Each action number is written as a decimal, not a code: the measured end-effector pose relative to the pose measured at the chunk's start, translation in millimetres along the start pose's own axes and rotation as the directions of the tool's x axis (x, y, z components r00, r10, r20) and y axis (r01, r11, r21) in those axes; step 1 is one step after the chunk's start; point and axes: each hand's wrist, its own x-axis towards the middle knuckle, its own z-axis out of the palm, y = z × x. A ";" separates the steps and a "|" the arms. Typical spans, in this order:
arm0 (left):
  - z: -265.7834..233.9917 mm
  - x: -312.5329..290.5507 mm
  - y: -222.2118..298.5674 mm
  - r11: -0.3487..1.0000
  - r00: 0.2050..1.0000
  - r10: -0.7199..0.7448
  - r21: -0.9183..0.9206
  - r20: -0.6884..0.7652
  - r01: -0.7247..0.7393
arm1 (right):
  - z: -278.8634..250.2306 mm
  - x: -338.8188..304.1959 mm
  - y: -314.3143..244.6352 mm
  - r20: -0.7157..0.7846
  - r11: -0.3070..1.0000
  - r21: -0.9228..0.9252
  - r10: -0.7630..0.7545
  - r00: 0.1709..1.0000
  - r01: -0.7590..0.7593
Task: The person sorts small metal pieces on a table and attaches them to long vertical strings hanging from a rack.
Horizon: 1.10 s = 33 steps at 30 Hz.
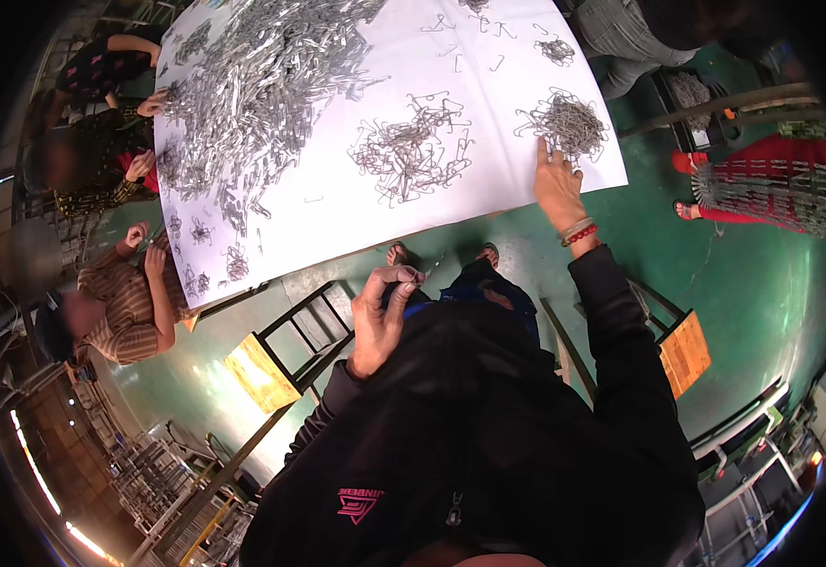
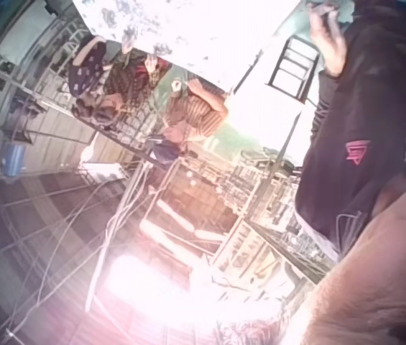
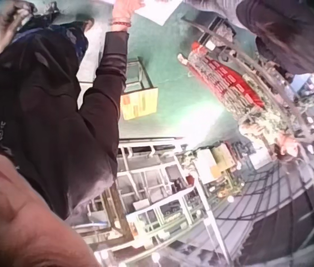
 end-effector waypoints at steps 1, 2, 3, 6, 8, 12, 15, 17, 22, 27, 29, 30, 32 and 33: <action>-4.3 1.9 0.7 1.000 1.000 0.012 0.013 0.005 -0.012 | 3.4 6.8 2.4 -0.066 0.998 0.059 -0.035 0.997 0.039; -9.3 2.8 1.1 1.000 1.000 0.018 0.018 0.007 -0.018 | 8.1 17.4 6.7 -0.133 0.990 0.114 -0.068 0.989 0.084; -13.6 4.7 1.8 0.999 1.000 0.024 0.022 0.010 -0.024 | 9.7 28.3 7.8 -0.202 0.978 0.166 -0.095 0.975 0.130; -27.5 7.3 -0.4 0.998 0.999 0.049 0.028 0.023 -0.049 | 2.9 66.8 7.3 -0.365 0.933 0.309 -0.065 0.929 0.187; -35.3 4.2 -3.7 0.998 0.997 0.066 0.007 0.043 -0.066 | -7.1 82.8 10.4 -0.413 0.943 0.274 -0.062 0.909 0.189; -51.4 0.3 -9.9 0.999 0.999 0.019 0.026 0.051 -0.020 | -4.7 110.1 10.4 -0.247 0.946 0.036 -0.304 0.920 0.322; -64.3 -1.5 -16.0 0.999 0.999 -0.017 0.033 0.041 0.016 | -2.1 120.5 5.9 -0.194 0.907 -0.147 -0.417 0.888 0.394; -70.2 -4.8 -20.8 0.999 0.999 -0.032 0.030 0.030 0.031 | -9.4 124.5 5.7 -0.114 0.917 -0.013 -0.398 0.910 0.399; -80.1 -6.8 -23.7 1.000 0.999 -0.022 0.020 0.033 0.021 | -34.3 141.2 41.8 0.146 0.733 0.680 -0.133 0.980 -0.002; -82.0 -12.6 -21.6 0.998 1.000 -0.028 -0.048 0.001 0.028 | -89.2 93.7 18.0 0.375 0.525 0.814 -0.148 0.915 -0.248; -80.3 -13.0 -19.3 0.995 0.999 -0.045 -0.086 -0.012 0.043 | -68.7 62.7 13.8 0.361 0.388 0.885 -0.227 0.904 -0.256; -80.6 -13.0 -21.2 0.996 0.999 -0.040 -0.074 -0.013 0.039 | -63.8 46.0 4.7 0.415 0.363 0.874 -0.212 0.885 -0.323; -82.2 -15.0 -19.5 0.999 0.999 -0.050 -0.016 -0.004 0.050 | -36.7 23.0 -1.9 0.460 0.247 0.875 -0.164 0.873 -0.416; -83.2 -15.7 -19.0 0.998 0.999 -0.050 -0.027 0.001 0.050 | -28.2 12.4 -10.1 0.460 0.162 0.885 -0.145 0.876 -0.437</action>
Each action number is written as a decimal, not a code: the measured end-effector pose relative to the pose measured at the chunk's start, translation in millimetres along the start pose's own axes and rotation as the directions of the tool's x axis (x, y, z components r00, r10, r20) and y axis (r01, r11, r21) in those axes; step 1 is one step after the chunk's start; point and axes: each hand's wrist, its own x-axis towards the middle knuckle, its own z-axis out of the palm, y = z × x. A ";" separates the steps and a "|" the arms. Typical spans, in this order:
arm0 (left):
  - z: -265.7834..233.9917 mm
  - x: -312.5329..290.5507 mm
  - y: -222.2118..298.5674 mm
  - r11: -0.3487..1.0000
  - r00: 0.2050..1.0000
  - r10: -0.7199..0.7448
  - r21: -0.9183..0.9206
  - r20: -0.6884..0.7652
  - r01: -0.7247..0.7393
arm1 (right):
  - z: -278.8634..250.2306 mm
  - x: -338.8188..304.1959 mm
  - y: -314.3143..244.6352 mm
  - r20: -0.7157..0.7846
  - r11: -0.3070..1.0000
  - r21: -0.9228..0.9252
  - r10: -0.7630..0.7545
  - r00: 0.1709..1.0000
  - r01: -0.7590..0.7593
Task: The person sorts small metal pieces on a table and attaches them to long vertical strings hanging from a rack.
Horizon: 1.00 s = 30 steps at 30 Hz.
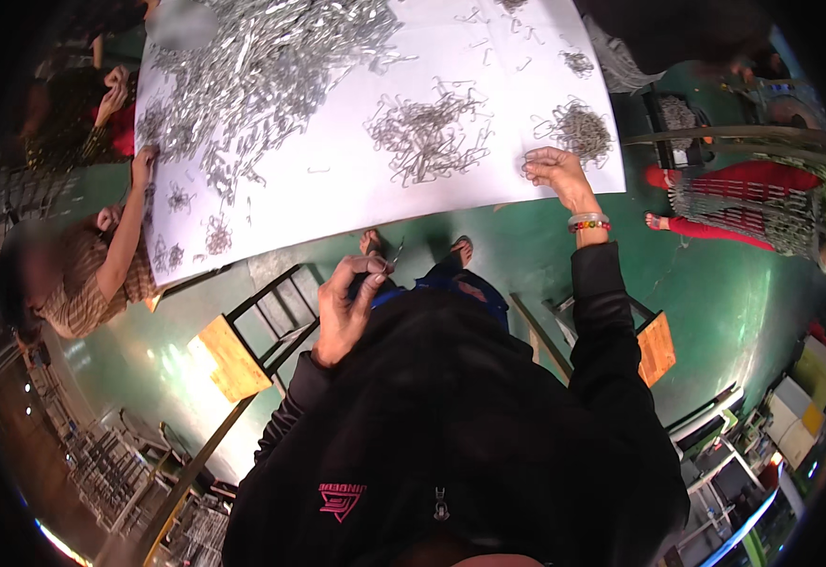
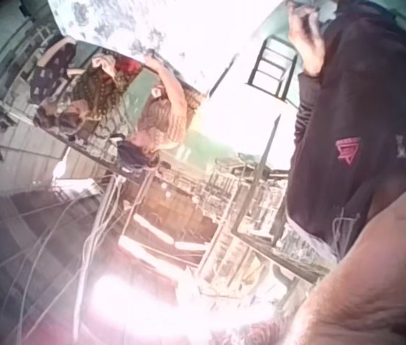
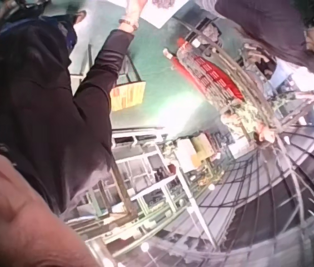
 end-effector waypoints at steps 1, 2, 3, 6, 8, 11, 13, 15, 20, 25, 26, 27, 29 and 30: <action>0.9 -0.3 0.5 1.000 1.000 -0.001 -0.011 0.004 0.001 | 7.8 -4.4 7.3 -0.007 0.998 0.068 -0.013 1.000 0.013; 1.6 -1.7 1.0 1.000 1.000 -0.003 -0.023 0.007 0.003 | 14.9 -9.0 12.7 -0.014 0.991 0.134 -0.024 1.000 0.025; 0.6 -2.4 -0.7 1.000 1.000 0.011 -0.023 0.019 -0.010 | 23.2 -12.4 12.5 -0.025 0.979 0.198 -0.042 0.999 0.046; -5.3 -8.9 -12.8 1.000 0.999 0.015 -0.002 0.040 -0.015 | 53.4 -22.9 4.3 -0.007 0.979 0.184 -0.084 0.996 0.084; -11.1 -11.5 -15.1 1.000 0.999 0.020 0.007 0.031 -0.020 | 75.4 -26.7 -6.2 0.020 0.984 0.132 -0.122 0.992 0.118; -27.2 -11.6 -12.2 0.987 0.988 0.138 0.073 0.071 -0.144 | 115.4 -31.0 -21.2 0.120 0.981 0.050 -0.193 0.974 0.188; -36.8 -9.3 -11.1 0.972 0.972 0.211 0.086 0.100 -0.220 | 142.6 -27.2 -17.3 0.223 0.982 0.011 -0.185 0.957 0.187; -46.9 -11.0 -16.2 0.965 0.962 0.245 0.062 0.124 -0.254 | 175.1 -19.4 -14.7 0.305 0.986 -0.060 -0.131 0.943 0.156; -83.0 -25.9 -37.1 0.968 0.961 0.246 0.025 0.128 -0.251 | 285.6 -1.1 -3.9 0.514 0.968 -0.188 -0.049 0.856 0.168; -129.9 -31.7 -55.2 0.964 0.955 0.256 0.029 0.147 -0.263 | 375.4 35.3 26.6 0.608 0.834 -0.417 -0.039 0.793 0.361; -138.4 -33.0 -58.0 0.965 0.957 0.257 0.012 0.136 -0.261 | 390.9 42.1 34.2 0.620 0.767 -0.492 -0.023 0.784 0.411; -148.0 -33.3 -59.5 0.968 0.960 0.249 -0.009 0.129 -0.250 | 405.5 44.8 38.6 0.597 0.739 -0.519 -0.046 0.801 0.429; -163.8 -31.7 -65.3 0.970 0.961 0.243 -0.013 0.133 -0.244 | 419.7 48.4 45.2 0.566 0.653 -0.571 -0.126 0.815 0.497; -171.5 -32.3 -69.6 0.972 0.963 0.234 -0.022 0.133 -0.233 | 428.2 48.0 49.2 0.565 0.591 -0.591 -0.181 0.805 0.549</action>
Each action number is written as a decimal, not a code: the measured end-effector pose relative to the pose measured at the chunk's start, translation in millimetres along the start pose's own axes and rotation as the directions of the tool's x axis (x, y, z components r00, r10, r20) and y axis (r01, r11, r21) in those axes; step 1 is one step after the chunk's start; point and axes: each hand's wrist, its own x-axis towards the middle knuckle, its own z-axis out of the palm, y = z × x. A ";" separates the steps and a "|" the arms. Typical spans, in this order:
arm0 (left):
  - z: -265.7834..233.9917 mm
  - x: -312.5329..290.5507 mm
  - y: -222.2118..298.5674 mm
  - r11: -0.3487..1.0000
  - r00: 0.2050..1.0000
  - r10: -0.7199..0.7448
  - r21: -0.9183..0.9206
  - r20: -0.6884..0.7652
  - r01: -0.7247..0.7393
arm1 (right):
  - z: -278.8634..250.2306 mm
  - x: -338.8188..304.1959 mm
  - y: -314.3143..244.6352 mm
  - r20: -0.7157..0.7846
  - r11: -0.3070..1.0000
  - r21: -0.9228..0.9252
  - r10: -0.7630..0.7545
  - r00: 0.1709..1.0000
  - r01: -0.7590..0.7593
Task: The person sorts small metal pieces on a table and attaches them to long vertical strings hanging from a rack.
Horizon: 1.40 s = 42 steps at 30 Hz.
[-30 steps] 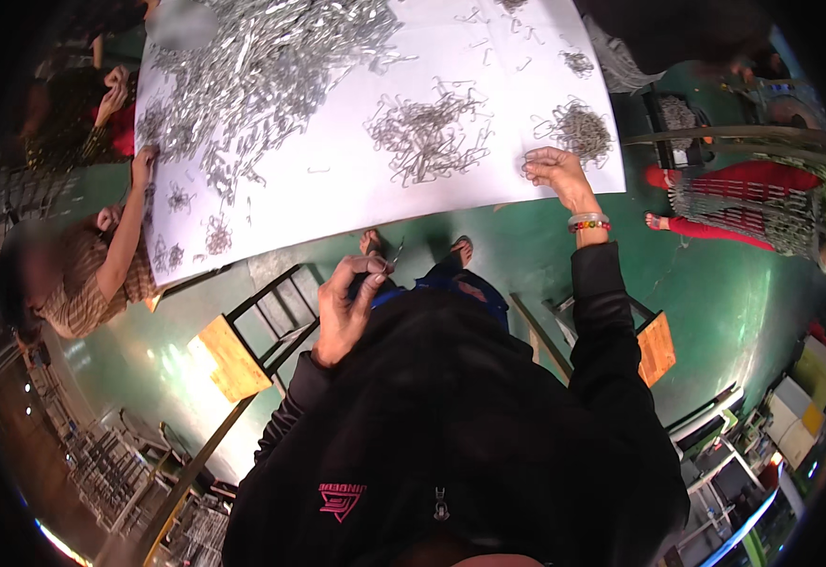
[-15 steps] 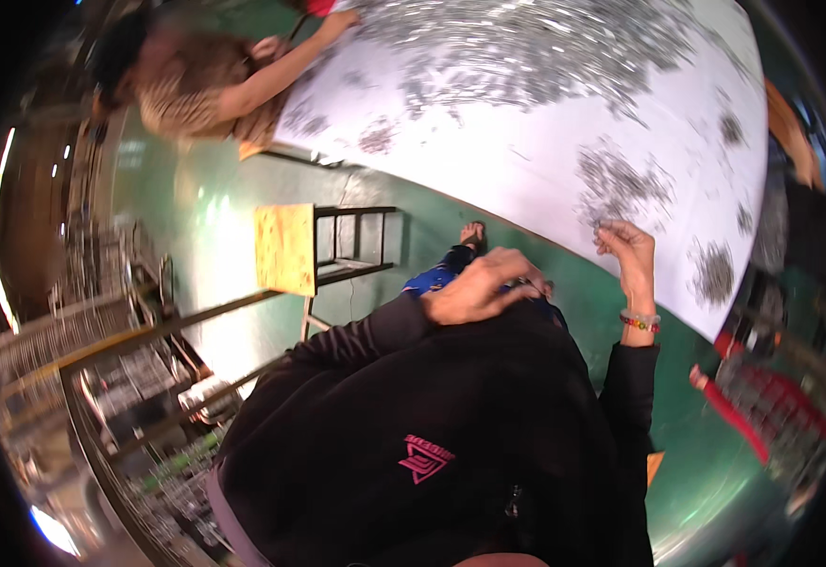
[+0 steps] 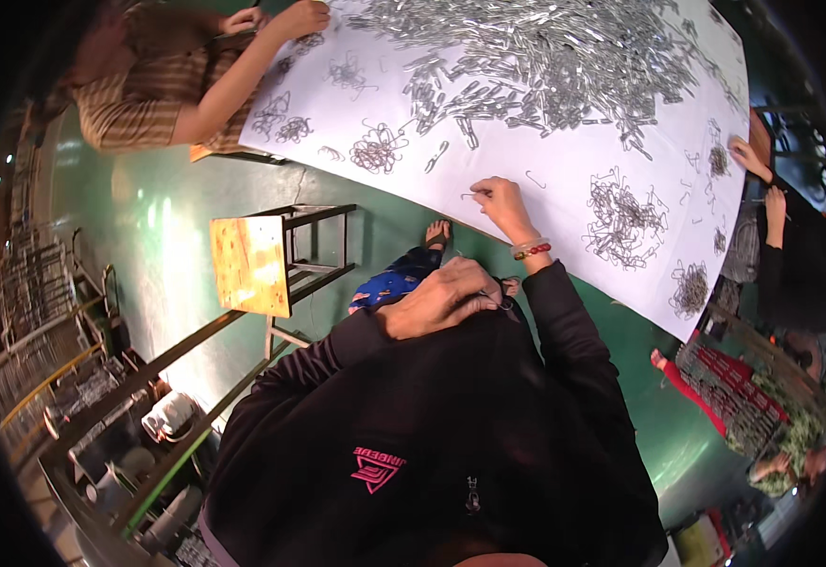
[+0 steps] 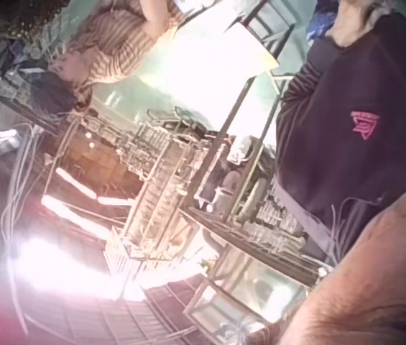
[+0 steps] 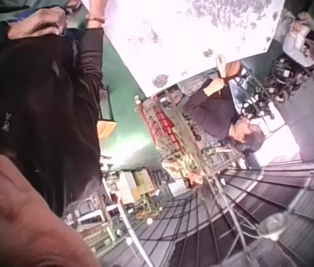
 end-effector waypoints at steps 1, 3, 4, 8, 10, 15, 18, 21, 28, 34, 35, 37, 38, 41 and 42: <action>-5.6 -1.3 -2.9 1.000 1.000 0.004 -0.005 0.010 -0.004 | 3.3 1.6 -1.1 -0.036 0.996 -0.076 -0.041 0.999 0.038; -16.3 -4.4 -7.2 1.000 1.000 0.006 -0.009 0.015 -0.006 | -4.6 -0.7 -8.3 -0.220 0.995 -0.086 -0.063 0.973 0.045; -21.2 -5.8 -9.9 1.000 1.000 0.012 -0.014 0.020 -0.012 | -9.6 -0.4 -13.2 -0.308 0.994 -0.090 -0.081 0.948 0.056; -34.0 -11.9 -21.8 0.999 0.999 0.045 -0.023 0.027 -0.044 | -25.4 27.5 -11.5 -0.427 0.991 -0.130 -0.084 0.900 0.031; -38.5 -12.3 -24.6 0.998 0.998 0.053 -0.018 0.035 -0.053 | -19.2 53.2 -14.0 -0.400 0.979 -0.195 -0.141 0.906 0.066; -45.8 -15.8 -25.3 0.999 0.998 0.053 -0.005 0.028 -0.052 | 26.1 104.3 -31.7 -0.390 0.924 -0.382 -0.168 0.905 0.007; -47.0 -13.4 -24.2 0.997 0.997 0.072 0.001 0.002 -0.072 | 22.7 107.9 -40.2 -0.424 0.967 -0.254 -0.097 0.900 -0.015; -44.4 -7.4 -24.0 0.995 0.997 0.078 -0.056 -0.018 -0.079 | 12.8 97.4 -37.9 -0.444 0.963 -0.258 -0.047 0.895 -0.077; -23.3 15.1 -13.7 0.987 1.000 0.009 -0.160 -0.003 -0.009 | -28.7 -1.0 -34.6 -0.185 0.721 0.692 0.230 0.955 -0.039; 0.6 25.1 -5.7 0.957 0.979 -0.202 -0.212 -0.008 0.196 | -68.2 -128.0 -93.6 -0.334 0.699 0.709 0.211 0.918 0.098; 5.9 29.2 -10.7 0.970 0.987 -0.160 -0.189 -0.020 0.153 | -72.7 -144.1 -101.4 -0.371 0.709 0.695 0.210 0.905 0.121; 15.1 37.0 -6.0 0.970 0.985 -0.174 -0.174 -0.004 0.170 | -82.5 -172.5 -118.2 -0.444 0.730 0.664 0.209 0.871 0.163; 20.3 40.4 -2.7 0.970 0.984 -0.180 -0.165 0.005 0.178 | -85.2 -182.4 -121.4 -0.456 0.723 0.668 0.212 0.864 0.175; 35.2 48.9 6.7 0.970 0.983 -0.175 -0.161 0.063 0.183 | -91.1 -201.6 -119.8 -0.495 0.695 0.681 0.207 0.844 0.229; 39.7 51.2 9.3 0.974 0.983 -0.168 -0.141 0.071 0.177 | -92.6 -206.3 -115.4 -0.507 0.680 0.689 0.206 0.837 0.250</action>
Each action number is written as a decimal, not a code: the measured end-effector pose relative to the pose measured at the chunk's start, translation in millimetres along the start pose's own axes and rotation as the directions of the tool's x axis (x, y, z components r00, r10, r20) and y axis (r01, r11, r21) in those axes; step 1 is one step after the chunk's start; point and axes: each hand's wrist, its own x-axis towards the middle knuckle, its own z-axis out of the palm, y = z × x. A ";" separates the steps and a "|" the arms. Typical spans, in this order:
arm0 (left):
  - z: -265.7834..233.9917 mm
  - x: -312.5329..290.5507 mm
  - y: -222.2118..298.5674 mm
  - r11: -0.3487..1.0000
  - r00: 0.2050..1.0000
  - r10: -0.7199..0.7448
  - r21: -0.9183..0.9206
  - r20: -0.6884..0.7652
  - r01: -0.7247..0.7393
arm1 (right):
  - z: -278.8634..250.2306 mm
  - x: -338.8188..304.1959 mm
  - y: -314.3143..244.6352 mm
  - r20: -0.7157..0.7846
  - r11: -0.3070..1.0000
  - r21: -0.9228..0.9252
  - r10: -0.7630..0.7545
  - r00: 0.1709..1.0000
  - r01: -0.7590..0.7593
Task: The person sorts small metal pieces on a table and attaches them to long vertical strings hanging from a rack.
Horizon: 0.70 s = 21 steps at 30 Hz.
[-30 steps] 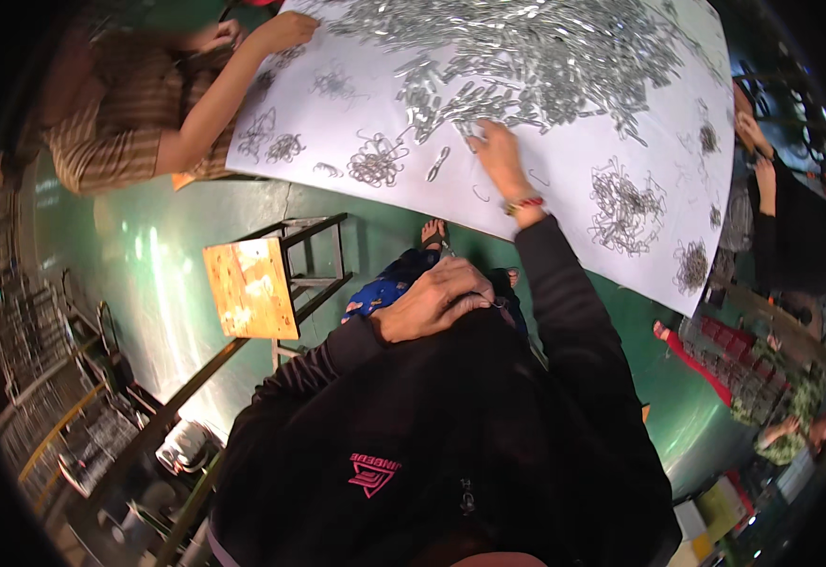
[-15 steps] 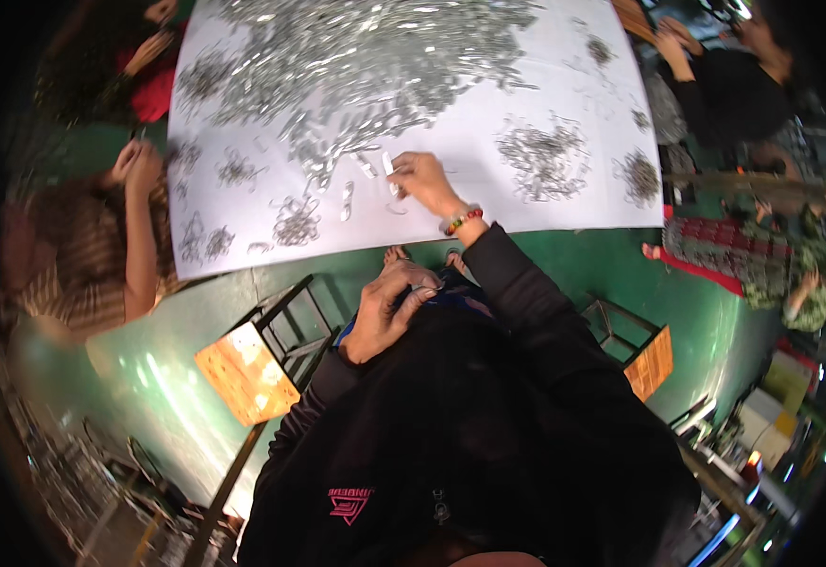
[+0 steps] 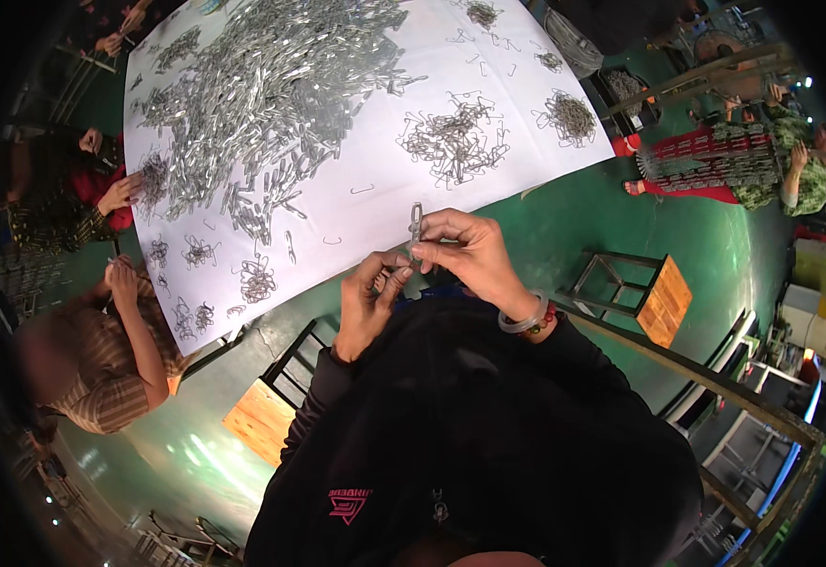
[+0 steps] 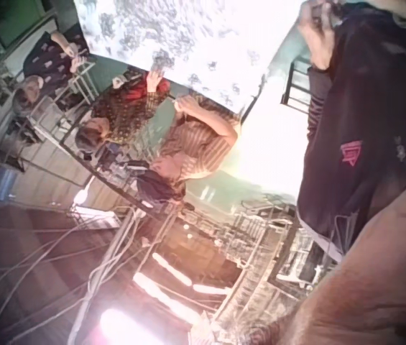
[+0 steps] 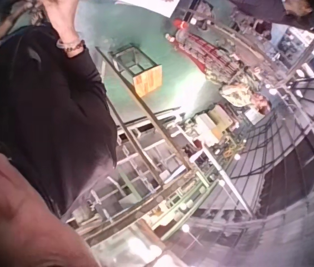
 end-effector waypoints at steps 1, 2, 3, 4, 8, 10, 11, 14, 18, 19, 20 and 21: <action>4.4 2.3 2.8 1.000 1.000 0.005 0.020 0.007 -0.006 | -5.5 -2.3 0.3 -0.006 1.000 0.024 -0.010 1.000 0.010; 8.6 4.5 5.0 0.999 1.000 0.011 0.039 0.013 -0.011 | -9.9 -4.9 -1.9 -0.021 0.999 0.030 -0.025 0.999 0.025; 13.1 5.5 6.1 0.998 0.999 0.028 0.053 0.017 -0.029 | -13.4 -7.8 -5.7 -0.032 0.999 0.033 -0.035 0.999 0.036; 17.3 6.5 7.1 0.997 0.999 0.046 0.066 0.019 -0.047 | -16.3 -9.9 -8.2 -0.042 0.998 0.035 -0.046 0.998 0.047; 25.5 8.3 -6.1 0.975 0.977 0.209 0.070 0.030 -0.211 | -16.8 -18.5 -12.4 -0.147 0.988 -0.066 -0.147 0.978 0.138; 19.4 9.7 1.0 0.985 0.988 0.153 0.088 -0.020 -0.151 | -14.6 -22.2 -15.2 -0.109 0.958 -0.198 -0.233 0.966 0.208; 14.7 22.2 -6.4 0.958 0.967 0.251 0.154 -0.044 -0.241 | -20.9 -25.6 -14.3 -0.114 0.946 -0.250 -0.242 0.964 0.208; -13.7 70.8 -35.7 0.920 0.982 0.158 0.376 -0.101 -0.110 | -37.1 -33.8 -8.5 -0.108 0.908 -0.320 -0.319 0.942 0.270; -47.0 128.2 -126.0 0.644 0.957 0.266 0.761 -0.118 -0.085 | -39.7 -35.4 -2.2 -0.058 0.899 -0.340 -0.313 0.948 0.276; -43.1 135.3 -136.6 0.577 0.972 0.223 0.814 -0.071 -0.073 | -43.1 -36.7 -2.4 -0.072 0.910 -0.325 -0.293 0.953 0.256; -42.5 139.9 -146.3 0.502 0.984 0.178 0.862 -0.023 -0.070 | -45.6 -38.5 -1.8 -0.091 0.921 -0.309 -0.276 0.957 0.237; -39.7 143.3 -161.9 0.518 0.985 0.167 0.854 -0.051 -0.044 | -48.8 -40.1 0.2 -0.116 0.931 -0.305 -0.244 0.963 0.199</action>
